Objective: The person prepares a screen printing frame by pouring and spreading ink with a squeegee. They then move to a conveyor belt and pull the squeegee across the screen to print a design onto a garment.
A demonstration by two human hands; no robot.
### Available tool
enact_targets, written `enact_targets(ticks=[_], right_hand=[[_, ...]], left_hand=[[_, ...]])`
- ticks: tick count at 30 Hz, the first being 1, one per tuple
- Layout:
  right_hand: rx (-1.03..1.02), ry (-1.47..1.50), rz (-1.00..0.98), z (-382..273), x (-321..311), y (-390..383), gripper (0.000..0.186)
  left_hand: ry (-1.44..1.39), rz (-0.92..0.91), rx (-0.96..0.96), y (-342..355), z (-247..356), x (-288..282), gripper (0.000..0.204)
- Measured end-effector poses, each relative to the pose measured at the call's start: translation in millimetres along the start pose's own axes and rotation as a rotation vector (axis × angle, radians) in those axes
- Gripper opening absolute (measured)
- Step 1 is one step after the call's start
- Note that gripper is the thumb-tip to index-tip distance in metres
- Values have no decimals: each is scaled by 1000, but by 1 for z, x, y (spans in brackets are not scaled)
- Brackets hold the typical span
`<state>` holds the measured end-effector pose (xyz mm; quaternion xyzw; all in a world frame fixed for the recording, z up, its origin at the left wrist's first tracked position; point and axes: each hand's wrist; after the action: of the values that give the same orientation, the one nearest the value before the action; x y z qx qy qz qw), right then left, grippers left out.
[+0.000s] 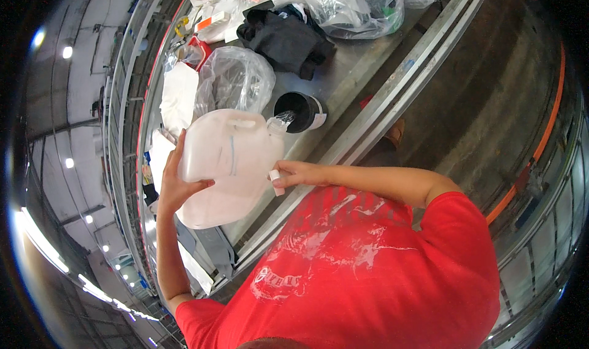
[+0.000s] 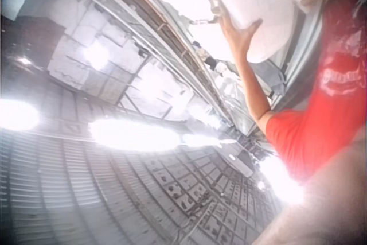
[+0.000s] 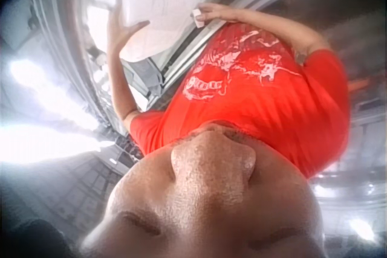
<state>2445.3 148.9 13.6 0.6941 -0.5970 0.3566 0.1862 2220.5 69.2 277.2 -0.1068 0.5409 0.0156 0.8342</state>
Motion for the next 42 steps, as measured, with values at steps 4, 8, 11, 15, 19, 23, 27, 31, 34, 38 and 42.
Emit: enact_targets(ticks=[4, 8, 11, 15, 19, 23, 27, 31, 34, 38, 42], right_hand=[[-5, 0, -18, 1, 0, 1, 53], [-18, 9, -6, -2, 3, -1, 53], [-4, 16, -13, -5, 3, -3, 53], [-8, 13, -18, -3, 2, -2, 54], [-6, 15, -36, 0, -1, -1, 54], [1, 25, -59, 3, -3, 1, 55], [-1, 26, -69, 4, -5, 1, 56], [39, 8, -75, 0, -4, -2, 59], [17, -16, -59, -4, -1, -5, 61], [-5, -16, 6, -8, 2, -8, 56], [-12, -9, 5, -6, 3, -10, 54]], left_hand=[[-22, -5, -10, 1, 0, -1, 123], [-23, -7, -4, 1, 0, -2, 123], [-11, -10, 4, 2, 0, -3, 123], [-1, -1, 13, 4, 1, -3, 122], [-11, -5, 6, 4, 1, -3, 123], [-18, -8, 4, 5, 3, -4, 123], [-23, -11, 8, 6, 2, -4, 123], [-19, -11, -13, 5, 3, -2, 122], [-3, -31, -39, 8, 7, -6, 122], [-25, -19, -26, 9, 5, -4, 121], [-55, 12, -21, 3, 4, 1, 122]])
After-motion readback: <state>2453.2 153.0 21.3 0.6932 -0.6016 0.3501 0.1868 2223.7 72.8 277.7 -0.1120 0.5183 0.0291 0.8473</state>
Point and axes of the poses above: each hand's wrist, its own y-axis towards the middle knuckle, its own x-axis out of the palm, z = x × y, and after that the axes turned 15 degrees about x, right-handed
